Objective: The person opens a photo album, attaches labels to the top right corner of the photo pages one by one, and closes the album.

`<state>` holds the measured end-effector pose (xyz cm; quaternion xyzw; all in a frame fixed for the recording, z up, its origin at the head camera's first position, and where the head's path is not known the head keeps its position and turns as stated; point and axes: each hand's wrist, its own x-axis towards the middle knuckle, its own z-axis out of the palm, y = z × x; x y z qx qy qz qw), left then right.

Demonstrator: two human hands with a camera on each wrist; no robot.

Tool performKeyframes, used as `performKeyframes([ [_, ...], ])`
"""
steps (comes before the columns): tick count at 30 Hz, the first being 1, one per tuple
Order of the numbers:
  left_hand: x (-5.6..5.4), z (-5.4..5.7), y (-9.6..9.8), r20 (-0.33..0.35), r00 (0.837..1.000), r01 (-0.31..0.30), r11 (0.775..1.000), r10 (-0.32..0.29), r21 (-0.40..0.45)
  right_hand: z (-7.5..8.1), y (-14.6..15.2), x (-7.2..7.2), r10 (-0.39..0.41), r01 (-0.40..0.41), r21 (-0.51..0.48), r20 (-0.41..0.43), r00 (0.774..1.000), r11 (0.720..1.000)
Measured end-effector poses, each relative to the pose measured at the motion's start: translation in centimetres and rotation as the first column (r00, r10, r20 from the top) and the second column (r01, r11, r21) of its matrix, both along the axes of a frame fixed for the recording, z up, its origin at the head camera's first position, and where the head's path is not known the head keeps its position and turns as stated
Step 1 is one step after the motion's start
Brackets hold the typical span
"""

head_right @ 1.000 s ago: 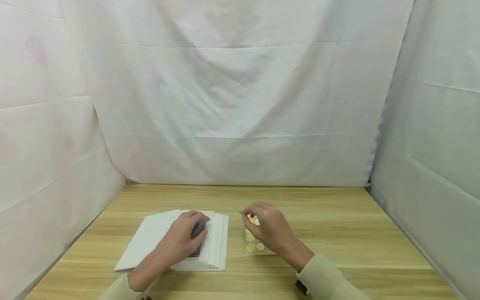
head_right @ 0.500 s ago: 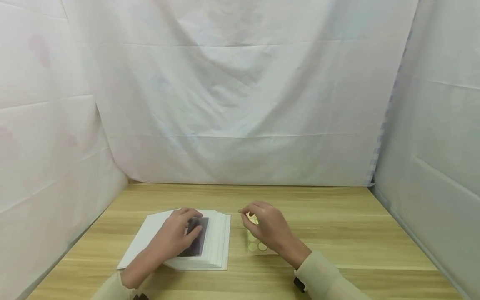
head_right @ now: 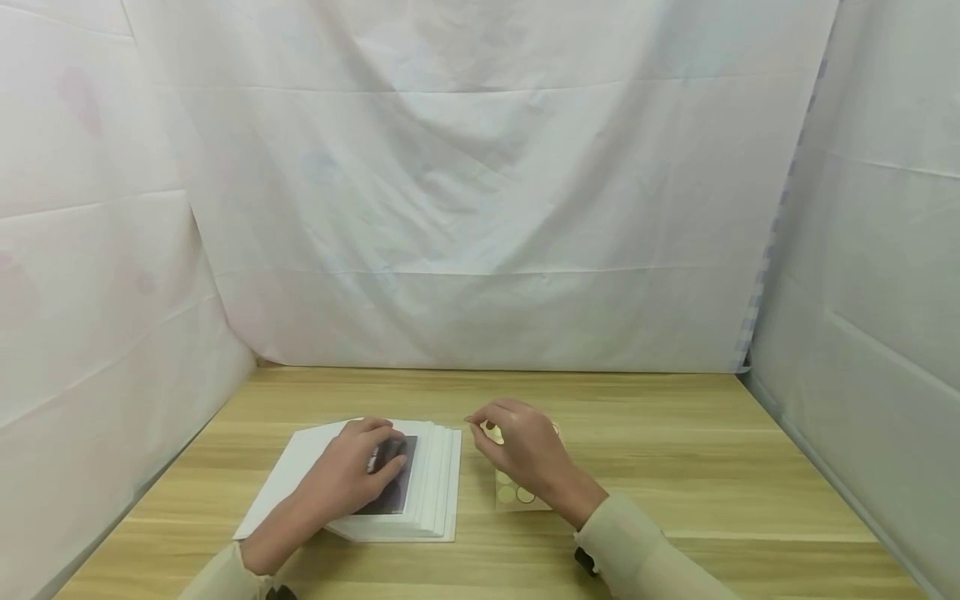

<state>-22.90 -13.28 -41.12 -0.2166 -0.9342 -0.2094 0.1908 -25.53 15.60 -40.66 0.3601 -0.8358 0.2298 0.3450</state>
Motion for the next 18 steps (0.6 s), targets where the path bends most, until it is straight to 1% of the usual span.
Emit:
performKeyframes([
  [3, 0.0, 0.0, 0.1, 0.004, 1.000, 0.001, 1.000, -0.001, 0.001, 0.0, -0.3, -0.2, 0.001, -0.001, 0.003, 0.008, 1.000, 1.000],
  [7, 0.0, -0.1, 0.1, 0.005, 1.000, -0.001, 1.000, 0.001, -0.001, -0.2, -0.9, -0.7, 0.021, -0.021, -0.010, 0.012, 1.000, 1.000],
  [10, -0.1, -0.3, 0.1, 0.003, 1.000, -0.006, 1.000, 0.006, -0.005, -0.4, -1.4, -1.1, 0.039, -0.039, -0.016, -0.005, 0.999, 0.999],
  [13, -0.1, -0.4, 0.1, 0.001, 1.000, -0.007, 1.000, 0.007, -0.007, -0.6, -1.8, -1.4, 0.041, -0.041, -0.016, -0.018, 0.999, 0.999],
  [18, 0.0, -0.3, 0.2, 0.002, 1.000, -0.006, 1.000, 0.006, -0.004, -0.6, -2.5, -1.6, 0.032, -0.032, 0.002, -0.020, 0.999, 0.999],
])
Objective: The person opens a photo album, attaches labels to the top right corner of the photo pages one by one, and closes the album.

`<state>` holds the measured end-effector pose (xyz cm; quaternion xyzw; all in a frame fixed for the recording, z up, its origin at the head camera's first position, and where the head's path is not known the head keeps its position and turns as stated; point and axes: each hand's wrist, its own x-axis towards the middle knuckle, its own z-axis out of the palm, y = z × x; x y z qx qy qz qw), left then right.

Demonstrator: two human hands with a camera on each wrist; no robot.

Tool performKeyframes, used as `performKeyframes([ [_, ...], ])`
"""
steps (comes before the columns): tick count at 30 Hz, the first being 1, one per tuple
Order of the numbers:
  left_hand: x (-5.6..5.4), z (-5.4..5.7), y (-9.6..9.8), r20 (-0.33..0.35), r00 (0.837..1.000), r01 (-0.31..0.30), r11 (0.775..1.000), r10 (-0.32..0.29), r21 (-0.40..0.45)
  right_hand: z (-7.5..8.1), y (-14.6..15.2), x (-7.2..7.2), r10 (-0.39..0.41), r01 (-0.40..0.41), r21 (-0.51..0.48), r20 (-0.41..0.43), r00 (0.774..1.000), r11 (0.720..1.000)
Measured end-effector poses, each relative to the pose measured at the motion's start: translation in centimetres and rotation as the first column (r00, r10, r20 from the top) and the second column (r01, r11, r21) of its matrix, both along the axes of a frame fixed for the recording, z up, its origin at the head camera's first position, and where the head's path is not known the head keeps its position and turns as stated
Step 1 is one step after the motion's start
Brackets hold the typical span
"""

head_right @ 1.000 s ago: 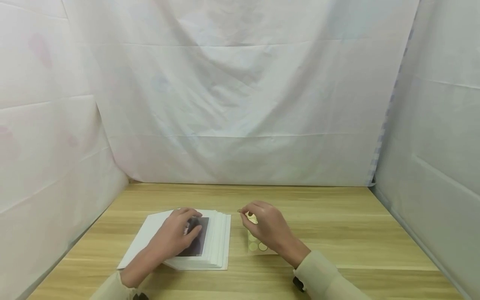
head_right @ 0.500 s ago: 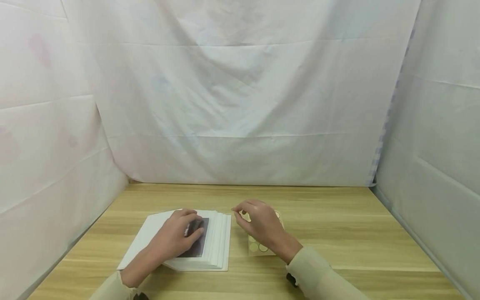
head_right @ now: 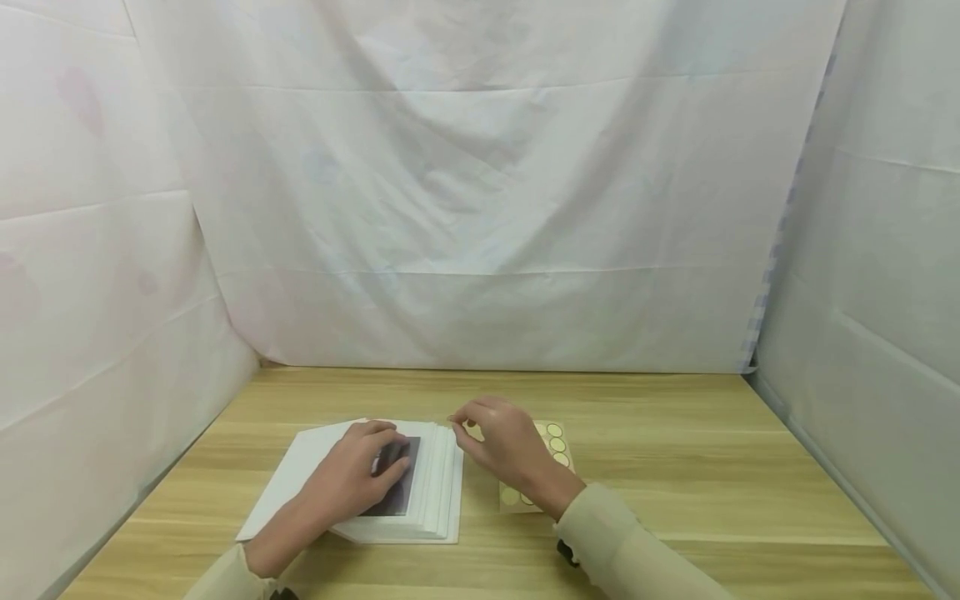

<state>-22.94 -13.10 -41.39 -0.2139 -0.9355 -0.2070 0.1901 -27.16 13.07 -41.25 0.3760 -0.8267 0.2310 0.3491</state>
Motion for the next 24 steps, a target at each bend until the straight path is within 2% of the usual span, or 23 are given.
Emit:
performKeyframes([
  [13, -0.3, -0.4, -0.1, -0.017, 1.000, 0.005, 1.000, -0.005, 0.007, 0.2, -1.4, -0.5, -0.020, 0.018, 0.037, 0.029, 0.999, 0.999],
  [24, -0.3, -0.3, -0.1, -0.009, 1.000, 0.008, 1.000, -0.008, -0.002, 0.4, -2.2, -0.8, -0.043, 0.041, 0.044, 0.036, 0.998, 0.998],
])
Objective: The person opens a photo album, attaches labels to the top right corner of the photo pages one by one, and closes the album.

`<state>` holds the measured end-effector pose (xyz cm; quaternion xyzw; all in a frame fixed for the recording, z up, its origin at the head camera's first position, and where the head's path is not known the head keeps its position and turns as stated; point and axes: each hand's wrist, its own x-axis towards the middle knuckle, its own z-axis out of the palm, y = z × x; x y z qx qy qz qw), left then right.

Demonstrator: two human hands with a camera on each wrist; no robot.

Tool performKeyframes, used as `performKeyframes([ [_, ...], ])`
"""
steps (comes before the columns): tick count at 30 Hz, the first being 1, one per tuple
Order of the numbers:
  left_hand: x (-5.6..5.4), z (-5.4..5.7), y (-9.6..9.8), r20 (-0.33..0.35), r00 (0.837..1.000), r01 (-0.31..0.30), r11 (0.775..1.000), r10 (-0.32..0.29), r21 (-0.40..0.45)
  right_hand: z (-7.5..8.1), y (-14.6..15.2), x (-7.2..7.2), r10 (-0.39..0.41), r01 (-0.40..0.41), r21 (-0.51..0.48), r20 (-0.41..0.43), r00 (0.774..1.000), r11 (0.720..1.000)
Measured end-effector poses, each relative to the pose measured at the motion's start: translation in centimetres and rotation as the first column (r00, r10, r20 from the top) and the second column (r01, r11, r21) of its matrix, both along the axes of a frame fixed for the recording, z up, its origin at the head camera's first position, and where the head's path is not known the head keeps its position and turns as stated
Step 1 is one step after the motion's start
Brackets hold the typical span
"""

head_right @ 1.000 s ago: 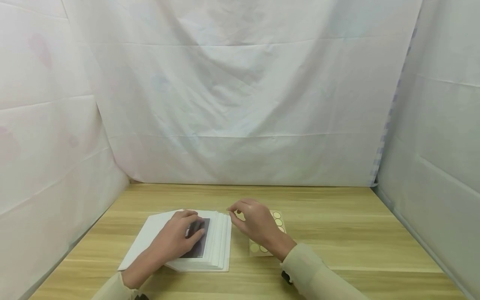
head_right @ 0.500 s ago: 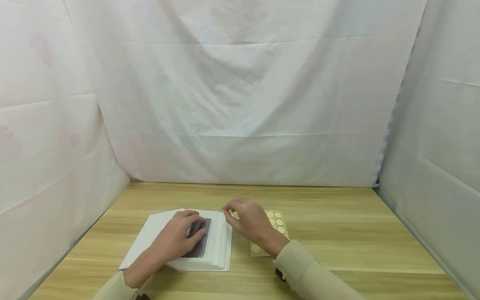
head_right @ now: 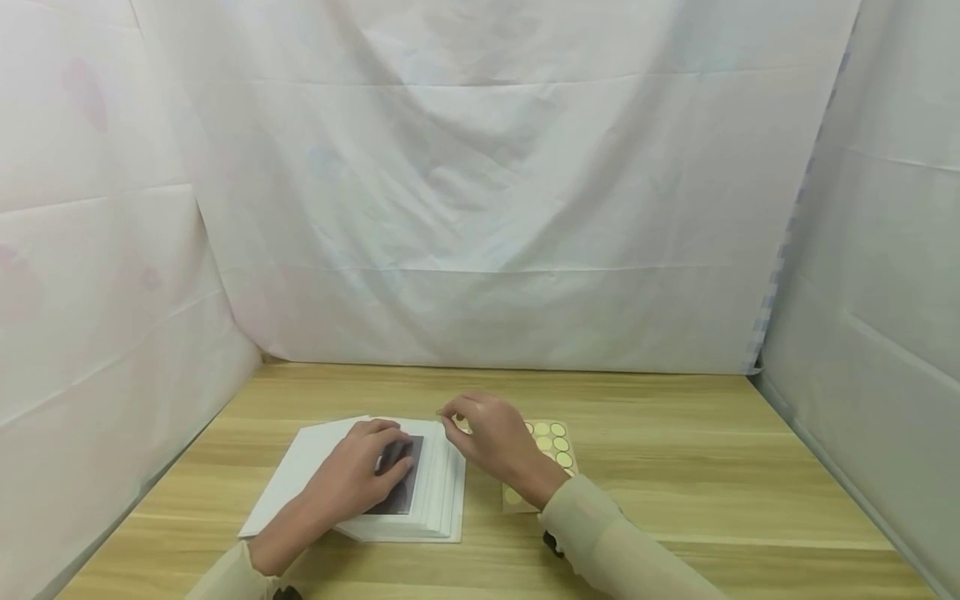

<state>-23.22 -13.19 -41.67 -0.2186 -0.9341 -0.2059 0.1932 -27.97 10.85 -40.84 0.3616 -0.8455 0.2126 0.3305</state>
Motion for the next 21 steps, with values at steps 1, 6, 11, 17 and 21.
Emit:
performKeyframes([
  [1, -0.04, -0.01, 0.00, -0.002, 1.000, 0.000, 1.000, 0.000, -0.002, 0.02, -0.06, -0.04, -0.004, 0.004, 0.004, 0.001, 1.000, 1.000],
  [6, -0.20, -0.08, 0.02, 0.006, 1.000, -0.003, 1.000, 0.003, -0.007, 0.05, -0.20, -0.15, 0.000, 0.000, 0.010, 0.005, 1.000, 1.000],
  [11, -0.29, -0.04, 0.04, 0.018, 1.000, -0.006, 1.000, 0.006, -0.010, -0.08, -0.36, -0.42, 0.013, -0.014, 0.025, 0.034, 0.999, 1.000],
  [17, -0.32, -0.05, 0.00, 0.028, 1.000, -0.002, 1.000, 0.002, -0.019, -0.17, -0.75, -0.75, 0.025, -0.031, 0.078, 0.078, 0.997, 0.996],
  [21, -0.36, -0.04, -0.02, 0.036, 0.999, -0.002, 1.000, 0.003, -0.029, -0.20, -0.99, -1.00, 0.033, -0.042, 0.105, 0.079, 0.996, 0.994],
])
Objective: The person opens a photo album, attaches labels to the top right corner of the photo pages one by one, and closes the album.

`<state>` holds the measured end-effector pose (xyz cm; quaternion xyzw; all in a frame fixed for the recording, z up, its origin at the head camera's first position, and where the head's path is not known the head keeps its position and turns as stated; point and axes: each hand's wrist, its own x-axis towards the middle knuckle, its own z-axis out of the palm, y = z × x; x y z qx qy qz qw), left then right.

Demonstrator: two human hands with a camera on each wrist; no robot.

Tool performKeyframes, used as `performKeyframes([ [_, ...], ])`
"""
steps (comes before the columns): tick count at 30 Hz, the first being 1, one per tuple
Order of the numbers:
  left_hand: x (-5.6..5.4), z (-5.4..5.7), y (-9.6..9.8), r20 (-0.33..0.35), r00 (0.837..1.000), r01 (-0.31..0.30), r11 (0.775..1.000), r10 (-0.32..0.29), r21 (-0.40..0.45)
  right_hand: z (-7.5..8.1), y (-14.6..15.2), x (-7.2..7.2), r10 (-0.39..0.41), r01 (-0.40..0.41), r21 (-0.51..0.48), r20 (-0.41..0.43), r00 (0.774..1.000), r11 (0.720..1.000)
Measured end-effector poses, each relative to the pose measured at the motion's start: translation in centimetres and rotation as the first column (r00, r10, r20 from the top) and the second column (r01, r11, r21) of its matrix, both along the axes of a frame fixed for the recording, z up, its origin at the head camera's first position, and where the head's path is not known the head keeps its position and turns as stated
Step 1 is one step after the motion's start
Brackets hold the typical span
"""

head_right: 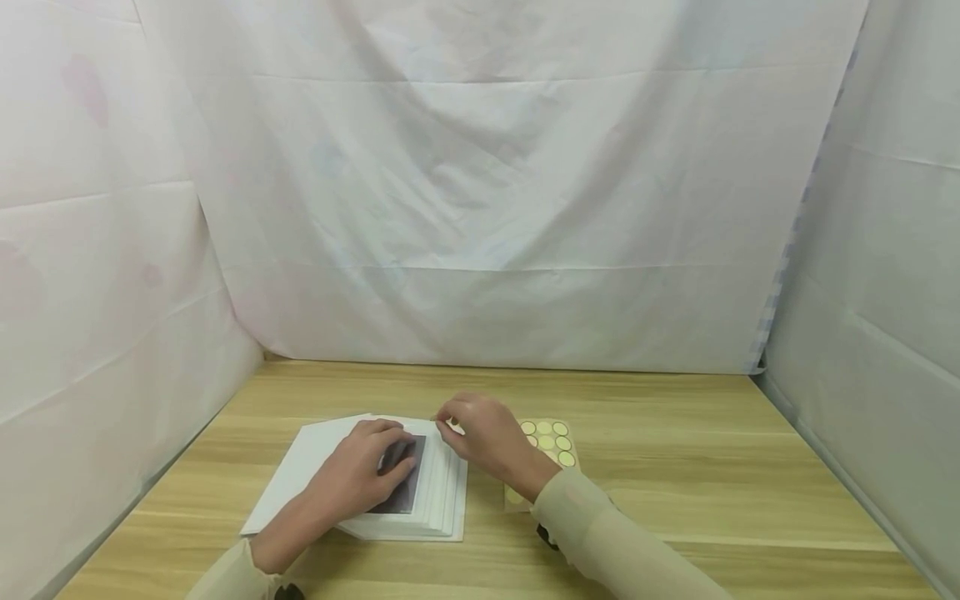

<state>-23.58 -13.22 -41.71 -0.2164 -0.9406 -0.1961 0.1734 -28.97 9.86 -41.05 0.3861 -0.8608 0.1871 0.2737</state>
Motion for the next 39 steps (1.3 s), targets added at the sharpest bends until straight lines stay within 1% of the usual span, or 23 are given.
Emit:
performKeyframes([
  [3, -0.1, 0.0, 0.0, 0.003, 1.000, 0.005, 1.000, -0.005, -0.004, 0.0, -0.2, -0.2, -0.001, 0.000, 0.030, 0.021, 1.000, 1.000],
  [10, -0.1, -0.1, -0.2, -0.002, 0.999, 0.032, 0.999, -0.032, -0.003, 0.3, -0.5, -1.0, -0.029, 0.013, 0.133, 0.121, 0.992, 0.991],
  [14, -0.1, -0.1, -0.3, 0.001, 0.999, 0.043, 0.999, -0.043, -0.016, 0.4, -0.7, -1.3, -0.042, 0.015, 0.164, 0.165, 0.985, 0.986],
  [17, -0.1, -0.1, -0.4, 0.004, 0.999, 0.047, 0.999, -0.047, -0.027, 0.5, -1.0, -1.5, -0.052, 0.019, 0.183, 0.180, 0.982, 0.983],
  [25, 0.1, 0.2, -0.5, -0.013, 0.998, 0.064, 0.997, -0.065, -0.036, 0.5, -1.8, -1.7, -0.058, 0.013, 0.206, 0.210, 0.976, 0.978],
  [30, 0.1, 0.3, -0.5, -0.018, 0.998, 0.057, 0.997, -0.058, -0.042, 0.2, -2.1, -1.8, -0.052, 0.002, 0.209, 0.234, 0.971, 0.978],
  [39, 0.1, 0.2, -0.5, -0.011, 0.998, 0.055, 0.998, -0.056, -0.036, -0.1, -2.4, -1.6, -0.050, 0.001, 0.198, 0.240, 0.970, 0.980],
])
